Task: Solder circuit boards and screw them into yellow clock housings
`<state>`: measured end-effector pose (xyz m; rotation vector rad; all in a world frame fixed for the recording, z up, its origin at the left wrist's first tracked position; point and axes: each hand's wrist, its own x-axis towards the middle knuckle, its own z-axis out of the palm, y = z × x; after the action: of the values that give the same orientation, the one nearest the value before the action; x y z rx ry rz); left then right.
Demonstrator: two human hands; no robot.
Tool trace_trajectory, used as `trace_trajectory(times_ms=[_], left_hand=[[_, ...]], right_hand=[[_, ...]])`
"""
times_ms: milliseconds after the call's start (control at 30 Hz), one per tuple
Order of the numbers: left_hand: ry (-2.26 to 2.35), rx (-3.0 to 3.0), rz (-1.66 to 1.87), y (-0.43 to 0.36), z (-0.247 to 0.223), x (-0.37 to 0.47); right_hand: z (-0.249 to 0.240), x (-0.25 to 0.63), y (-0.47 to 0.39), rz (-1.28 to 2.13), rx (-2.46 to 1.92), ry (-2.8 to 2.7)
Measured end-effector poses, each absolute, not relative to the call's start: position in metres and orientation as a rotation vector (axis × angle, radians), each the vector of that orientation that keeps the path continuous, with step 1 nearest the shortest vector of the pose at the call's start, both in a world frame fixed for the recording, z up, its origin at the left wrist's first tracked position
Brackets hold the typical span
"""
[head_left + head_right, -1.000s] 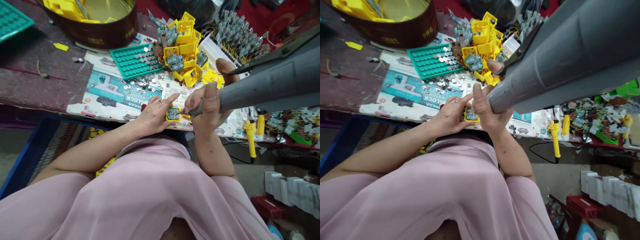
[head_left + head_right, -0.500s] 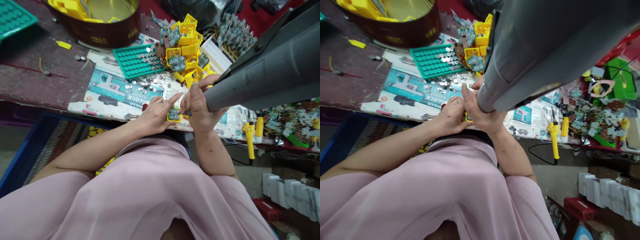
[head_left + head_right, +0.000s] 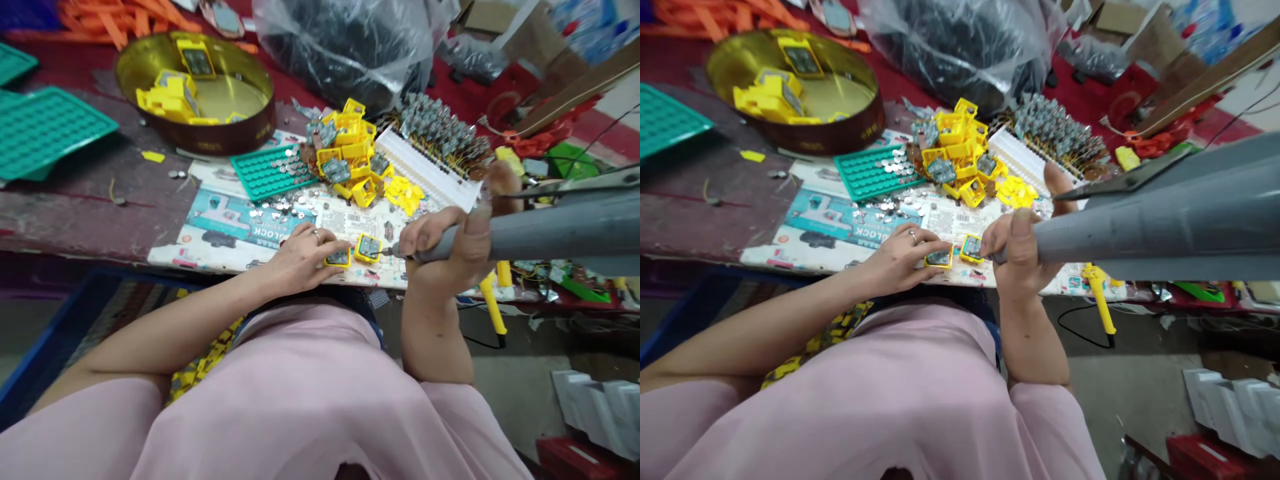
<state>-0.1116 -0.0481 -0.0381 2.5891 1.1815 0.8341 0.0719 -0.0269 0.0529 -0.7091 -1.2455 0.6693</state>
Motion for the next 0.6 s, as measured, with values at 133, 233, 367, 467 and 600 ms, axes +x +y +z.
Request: trace_trajectory(times_ms=[133, 233, 367, 467, 600], left_hand=[[1.305, 2.736, 0.883, 0.004, 0.0, -0.118], [1.47, 2.75, 0.773, 0.06, 0.035, -0.102], [1.632, 2.739, 0.664, 0.124, 0.054, -0.065], [1.714, 2.725, 0.476, 0.152, 0.048, -0.049], [1.613, 2.77, 0.664, 0.142, 0.037, -0.055]], right_hand=[[0.044, 0.086, -0.029, 0.695, -0.705, -1.177], [0.037, 0.089, -0.029, 0.711, -0.698, -1.182], [0.036, 0.091, -0.028, 0.738, -0.694, -1.184], [0.038, 0.093, -0.026, 0.766, -0.671, -1.184], [0.039, 0.093, -0.021, 0.77, -0.64, -1.168]])
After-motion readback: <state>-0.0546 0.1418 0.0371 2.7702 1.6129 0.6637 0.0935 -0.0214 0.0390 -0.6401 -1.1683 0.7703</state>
